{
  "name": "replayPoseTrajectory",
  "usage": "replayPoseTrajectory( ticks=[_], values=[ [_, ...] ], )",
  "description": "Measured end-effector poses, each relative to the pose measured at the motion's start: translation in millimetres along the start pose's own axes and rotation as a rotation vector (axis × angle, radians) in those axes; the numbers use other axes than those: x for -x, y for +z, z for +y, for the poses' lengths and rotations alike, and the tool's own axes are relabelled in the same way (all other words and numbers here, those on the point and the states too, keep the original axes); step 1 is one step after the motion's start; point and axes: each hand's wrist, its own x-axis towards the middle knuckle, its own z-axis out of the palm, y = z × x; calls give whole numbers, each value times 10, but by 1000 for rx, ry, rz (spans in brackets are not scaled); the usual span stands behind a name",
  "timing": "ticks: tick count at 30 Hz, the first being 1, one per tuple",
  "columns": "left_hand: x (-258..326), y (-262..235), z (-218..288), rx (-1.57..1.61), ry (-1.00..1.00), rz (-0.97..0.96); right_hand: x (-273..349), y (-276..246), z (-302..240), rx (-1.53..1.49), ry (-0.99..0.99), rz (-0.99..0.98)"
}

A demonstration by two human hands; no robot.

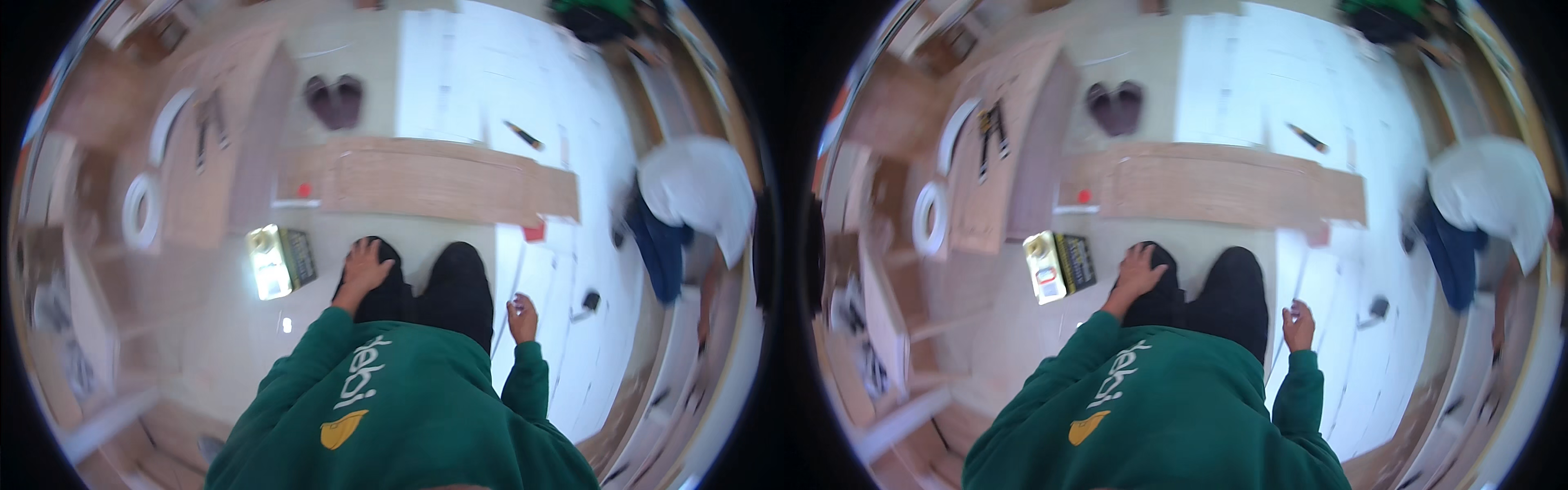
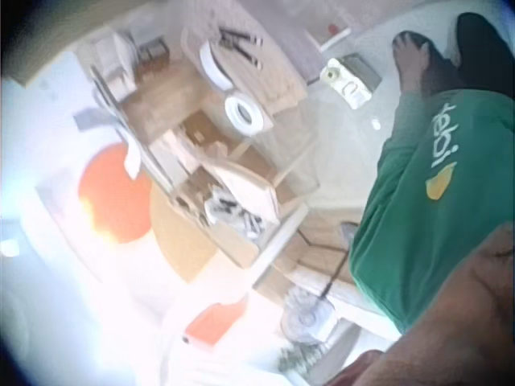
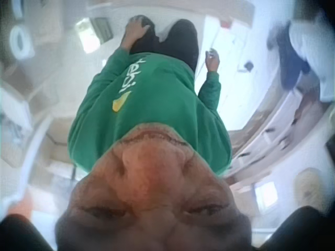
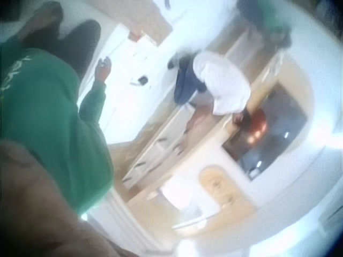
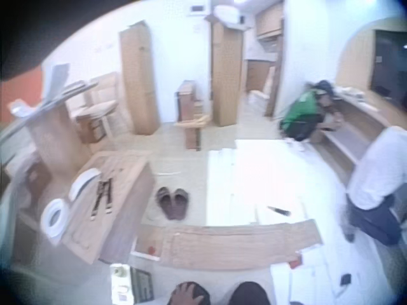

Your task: The person kneels on the floor and assembles a wooden furniture component. They position a white panel, align a wooden frame, and use a cordless drill to fasten screws into the frame.

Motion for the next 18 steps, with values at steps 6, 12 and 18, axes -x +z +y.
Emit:
replayPoseTrajectory(
  ticks=[6, 12, 18],
  values=[
    [289, -21, -131, -52, 59, -26, 2232, 339, 2209, 335, 282, -423],
    [438, 46, -332, -145, 282, 125, 3583, 1258, 1833, 38, 656, -398],
    [239, 105, -214, -362, 618, 148, 4174, 1936, 1253, -95, 680, -519]
  ],
)
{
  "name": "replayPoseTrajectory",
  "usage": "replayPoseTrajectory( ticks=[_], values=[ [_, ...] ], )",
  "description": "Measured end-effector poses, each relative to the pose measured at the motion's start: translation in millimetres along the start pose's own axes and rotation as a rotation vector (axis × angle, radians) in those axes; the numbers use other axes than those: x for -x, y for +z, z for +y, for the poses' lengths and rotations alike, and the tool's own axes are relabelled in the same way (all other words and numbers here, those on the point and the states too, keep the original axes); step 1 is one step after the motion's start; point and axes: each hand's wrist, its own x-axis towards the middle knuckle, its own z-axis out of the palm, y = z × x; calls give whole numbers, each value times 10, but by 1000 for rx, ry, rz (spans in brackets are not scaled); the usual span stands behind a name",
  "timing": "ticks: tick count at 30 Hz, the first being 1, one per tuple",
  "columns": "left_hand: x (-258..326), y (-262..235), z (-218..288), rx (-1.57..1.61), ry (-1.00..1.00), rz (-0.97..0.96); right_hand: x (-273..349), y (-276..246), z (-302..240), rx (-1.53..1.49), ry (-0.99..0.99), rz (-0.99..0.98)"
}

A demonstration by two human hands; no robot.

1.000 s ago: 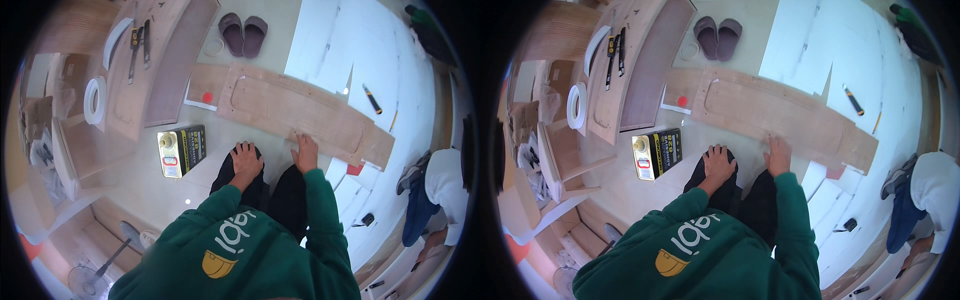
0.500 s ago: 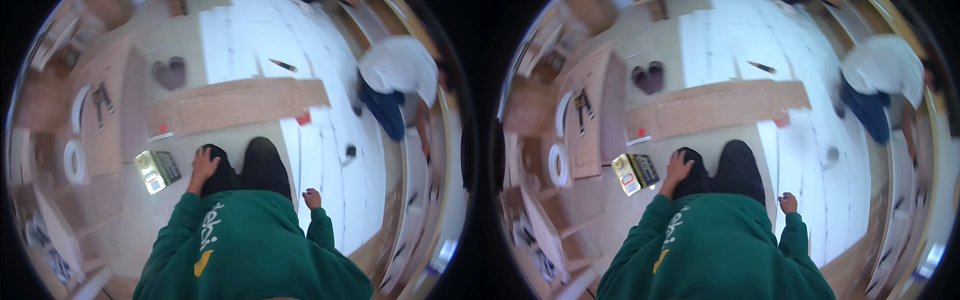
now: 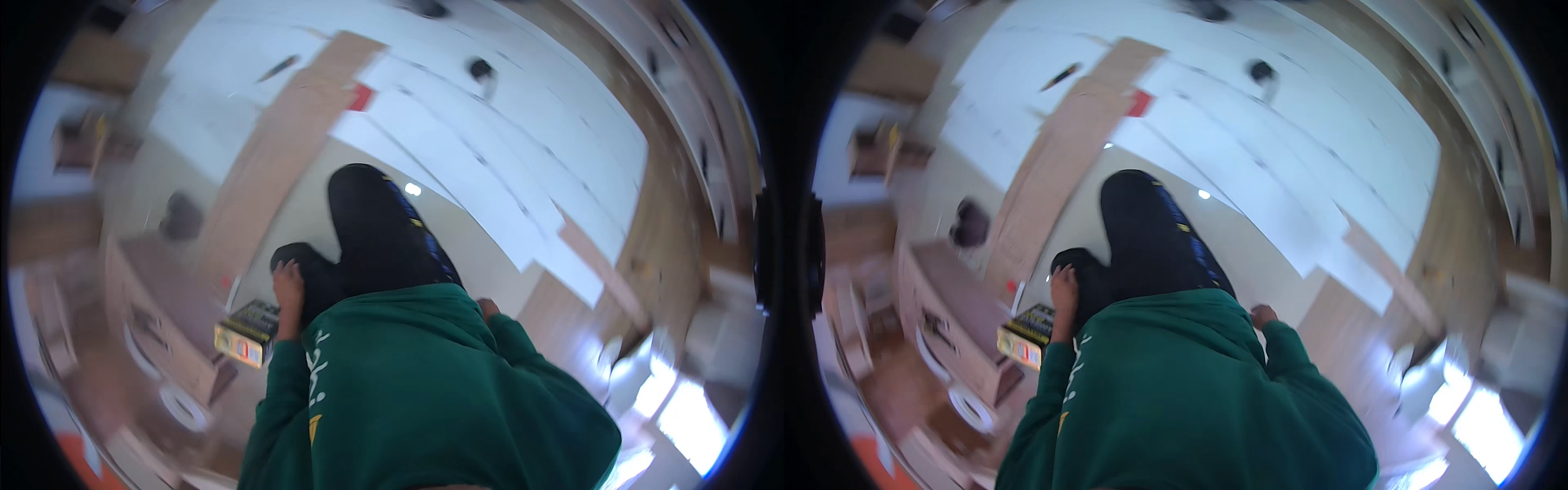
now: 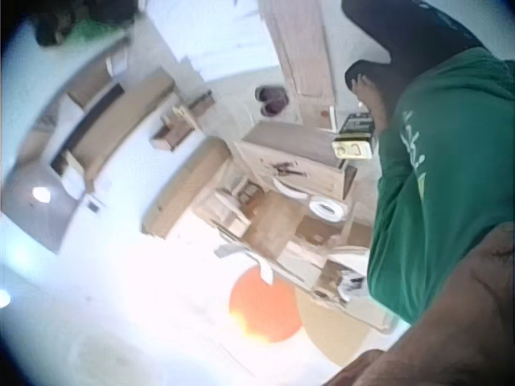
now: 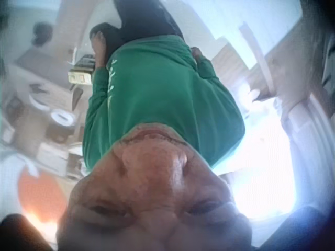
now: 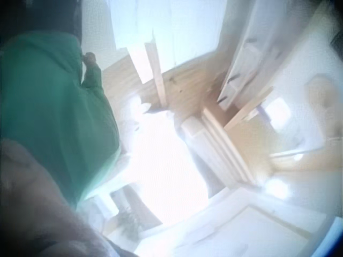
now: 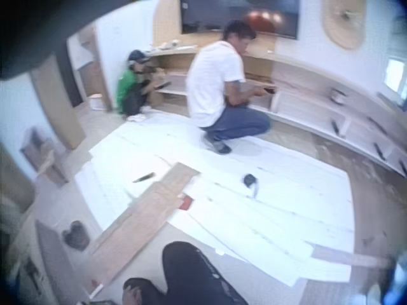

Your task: The person kneels on the floor and assembles a wooden furniture component. They position a white panel, align a wooden frame, and use a cordless drill to fasten screws into the frame.

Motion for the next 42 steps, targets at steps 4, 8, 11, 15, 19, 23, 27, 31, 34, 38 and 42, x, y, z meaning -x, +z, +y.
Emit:
replayPoseTrajectory(
  ticks=[4, 8, 11, 15, 19, 23, 27, 31, 34, 38, 42],
  values=[
    [2, 170, -120, 65, 27, -38, 35, 576, 33, -230, 56, 280],
    [-119, -11, 215, 86, 112, 4, 135, 381, -263, -527, 202, 359],
    [-173, -103, 248, 64, 105, -102, 149, 562, -366, -673, 273, 403],
    [-316, -125, 292, -13, 127, -165, 207, 680, -429, -732, 326, 381],
    [-404, 24, 194, 2, 182, -110, 210, 794, -365, -734, 382, 340],
    [-413, 82, 253, -36, 123, -176, 150, 862, -208, -783, 420, 324],
    [-337, -61, 619, 2, 91, -246, 196, 644, -101, -785, 419, 379],
    [-266, 138, 533, 180, 171, -109, 128, 632, 12, -660, 346, 315],
    [-272, 125, 711, 312, 144, -91, -55, 1108, 287, -646, 249, 299],
    [-138, -231, 1061, 409, 109, -48, -274, 1032, 421, -565, 153, 269],
    [385, -624, 880, 494, -124, 226, -428, 480, 502, -420, 70, 230]
  ],
)
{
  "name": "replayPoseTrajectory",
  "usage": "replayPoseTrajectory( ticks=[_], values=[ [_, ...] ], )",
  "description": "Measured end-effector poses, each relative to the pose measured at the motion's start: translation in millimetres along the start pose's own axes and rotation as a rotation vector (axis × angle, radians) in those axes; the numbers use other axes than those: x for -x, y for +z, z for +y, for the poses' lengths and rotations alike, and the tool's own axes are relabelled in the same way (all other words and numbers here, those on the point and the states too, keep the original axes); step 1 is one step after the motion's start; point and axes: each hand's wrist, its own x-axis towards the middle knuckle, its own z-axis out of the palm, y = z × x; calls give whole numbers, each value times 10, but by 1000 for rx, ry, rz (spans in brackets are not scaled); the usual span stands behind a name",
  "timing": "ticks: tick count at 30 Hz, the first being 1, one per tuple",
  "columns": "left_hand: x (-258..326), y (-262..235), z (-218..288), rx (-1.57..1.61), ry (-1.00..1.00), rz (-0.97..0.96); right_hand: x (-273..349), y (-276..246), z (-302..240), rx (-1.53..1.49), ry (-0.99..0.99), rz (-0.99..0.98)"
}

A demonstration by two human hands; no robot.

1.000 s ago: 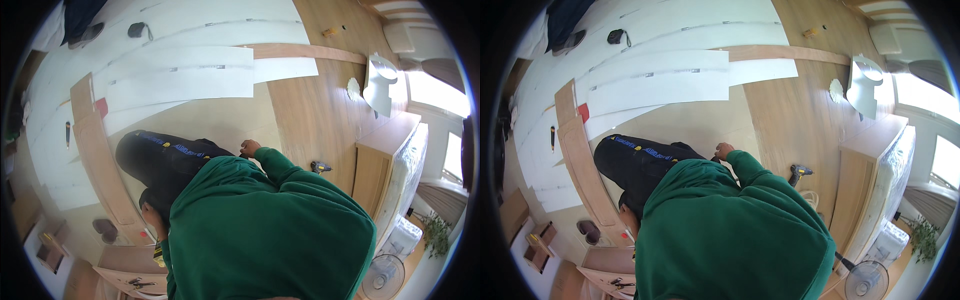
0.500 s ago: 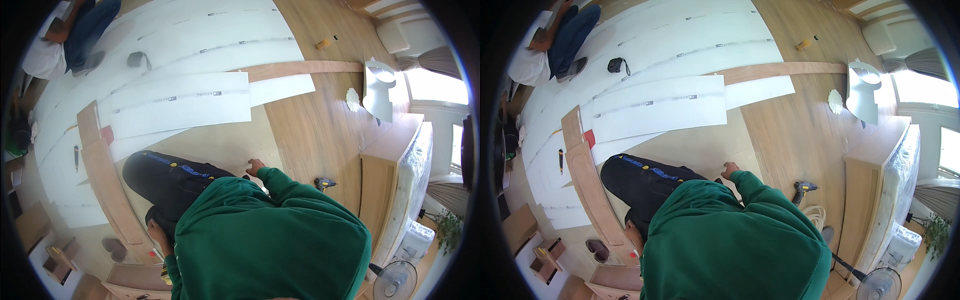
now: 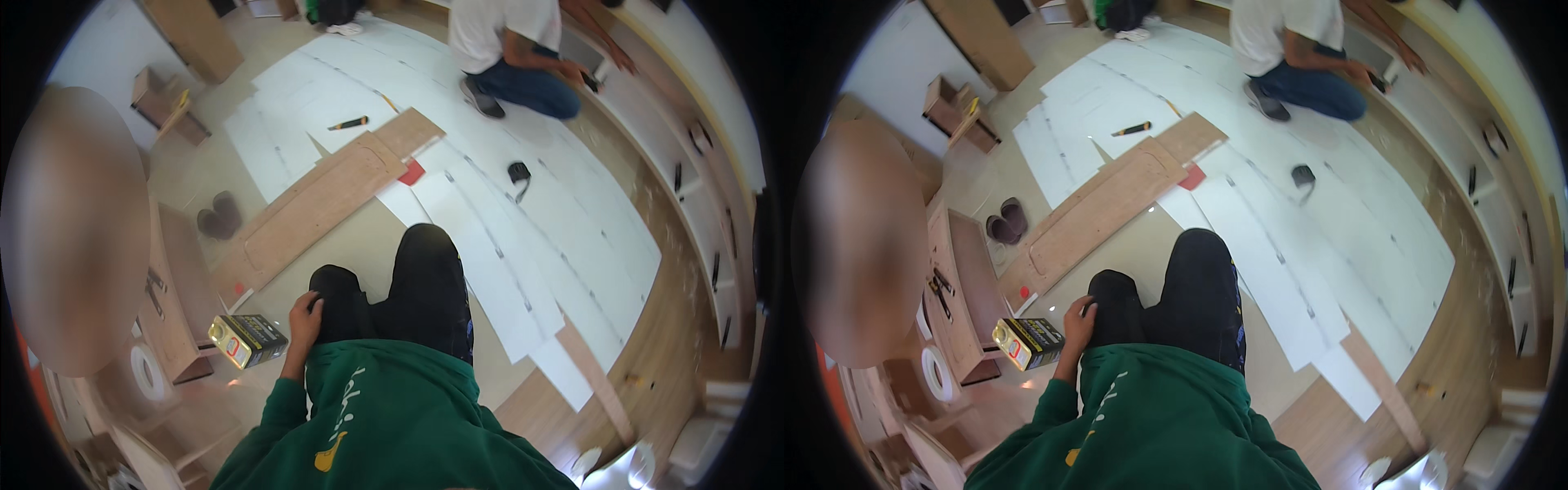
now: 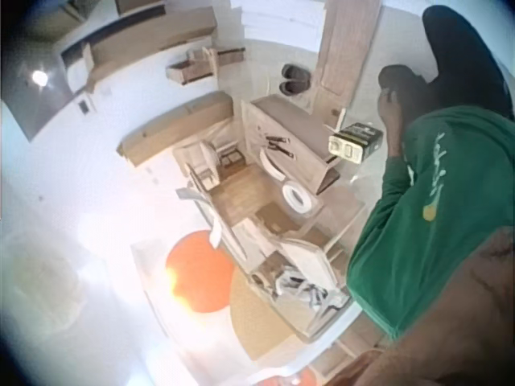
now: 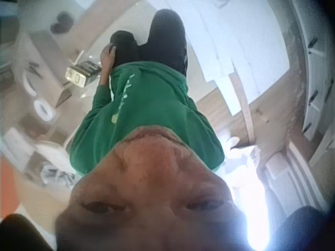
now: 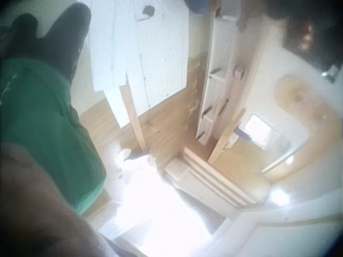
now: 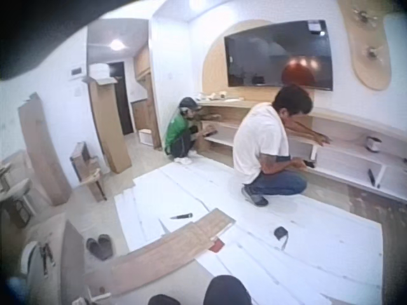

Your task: The person kneels on the floor and assembles a wooden furniture component. They position a white panel, align a wooden frame, and use a cordless drill to fasten screws into the frame.

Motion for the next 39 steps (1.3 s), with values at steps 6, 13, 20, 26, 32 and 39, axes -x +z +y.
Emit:
replayPoseTrajectory(
  ticks=[6, 13, 20, 26, 32, 39],
  values=[
    [682, -699, -988, -192, -242, 536, -433, -624, -27, 206, -120, -70],
    [747, -1092, -1278, -420, -872, 816, -1722, -1306, 21, 424, -413, -199],
    [693, -1098, -1772, -50, -879, 953, -1622, -1684, -1404, 618, -647, -100],
    [375, -1234, -1140, -185, -1098, 586, -1308, -1934, -2215, 725, -594, -290],
    [460, -1284, -1373, -258, -1087, 617, -1420, -2166, -2512, 939, -616, -444],
    [783, -1707, -1855, -334, -949, 588, -1627, -1760, -5058, 925, -1100, 112]
  ],
)
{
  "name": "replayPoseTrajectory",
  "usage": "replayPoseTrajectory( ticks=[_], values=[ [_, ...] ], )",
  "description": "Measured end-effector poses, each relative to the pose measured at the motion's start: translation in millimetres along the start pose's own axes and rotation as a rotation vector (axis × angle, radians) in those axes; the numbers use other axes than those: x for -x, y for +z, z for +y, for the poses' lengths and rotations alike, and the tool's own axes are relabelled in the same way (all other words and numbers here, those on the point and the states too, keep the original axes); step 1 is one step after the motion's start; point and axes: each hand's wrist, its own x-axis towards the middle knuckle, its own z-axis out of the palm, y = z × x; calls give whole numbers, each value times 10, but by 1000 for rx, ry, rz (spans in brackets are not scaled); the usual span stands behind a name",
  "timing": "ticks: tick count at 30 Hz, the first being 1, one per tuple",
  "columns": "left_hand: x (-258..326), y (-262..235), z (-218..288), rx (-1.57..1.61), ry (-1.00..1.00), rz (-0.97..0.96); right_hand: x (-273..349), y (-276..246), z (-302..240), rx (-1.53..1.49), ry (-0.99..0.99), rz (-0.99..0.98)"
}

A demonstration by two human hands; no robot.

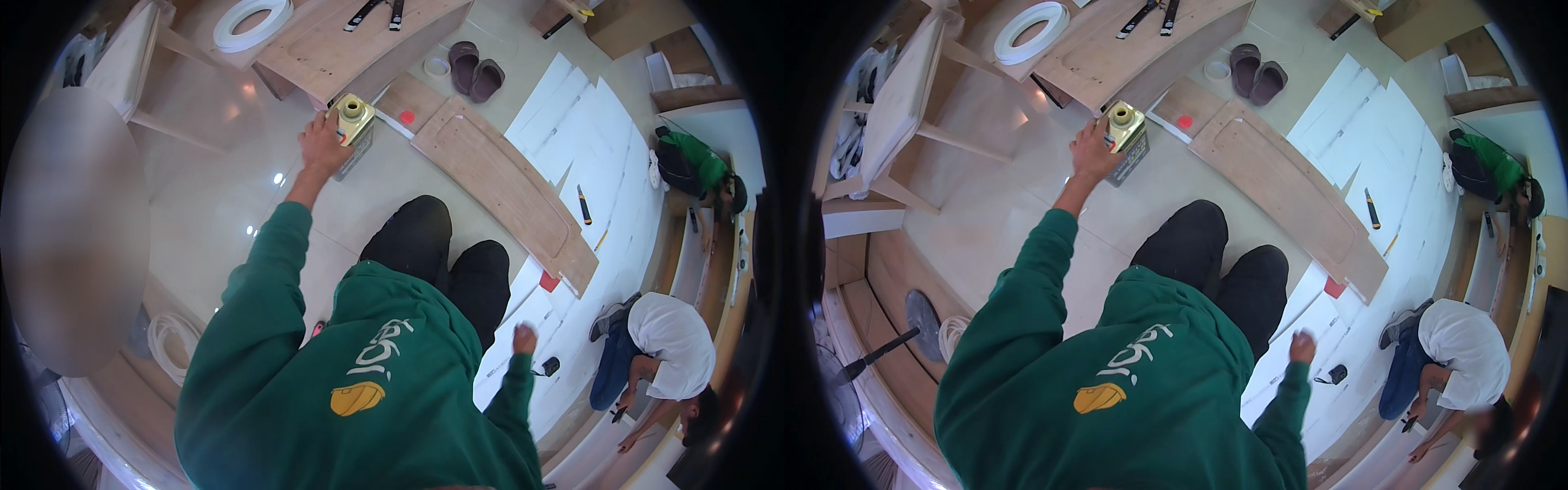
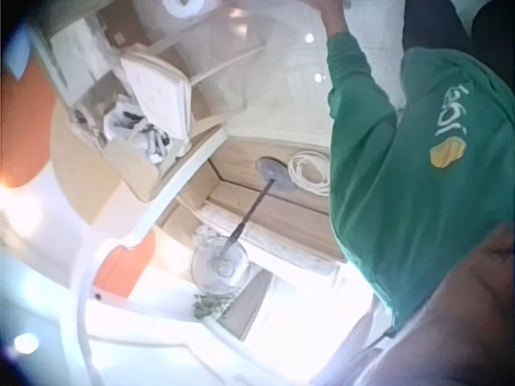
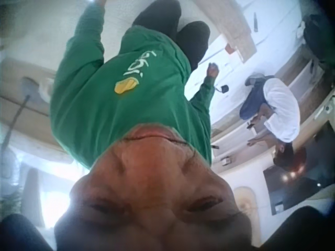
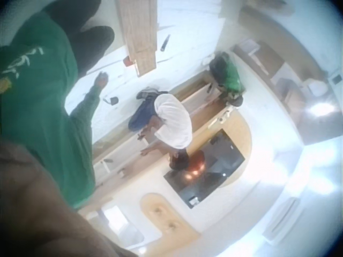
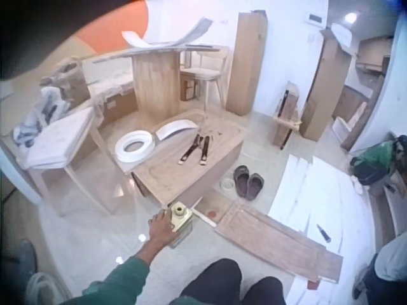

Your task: The person kneels on the floor and assembles a wooden furniture component. They position a white panel, align a wooden frame, and use a cordless drill to fasten screws into the frame.

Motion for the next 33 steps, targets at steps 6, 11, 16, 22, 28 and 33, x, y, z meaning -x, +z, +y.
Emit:
replayPoseTrajectory(
  ticks=[6, 11, 16, 22, 28, 33],
  values=[
    [-273, 48, -111, 21, 177, -31, -2221, -1, -2538, -128, -614, 31],
    [-230, -9, -149, 102, 185, 104, -3094, 1050, -4655, -249, -886, -133],
    [-295, 76, -162, 251, 154, 192, -3841, 2295, -5245, -59, -1191, -173],
    [-92, 230, -174, 152, 47, 338, -3692, 2299, -5097, 7, -1112, -239],
    [-399, 271, -378, 297, 84, -43, -3453, 1295, -5607, -790, -778, -428],
    [-417, -31, -194, 175, 76, -74, -2482, 561, -5959, -835, -985, -13]
  ],
)
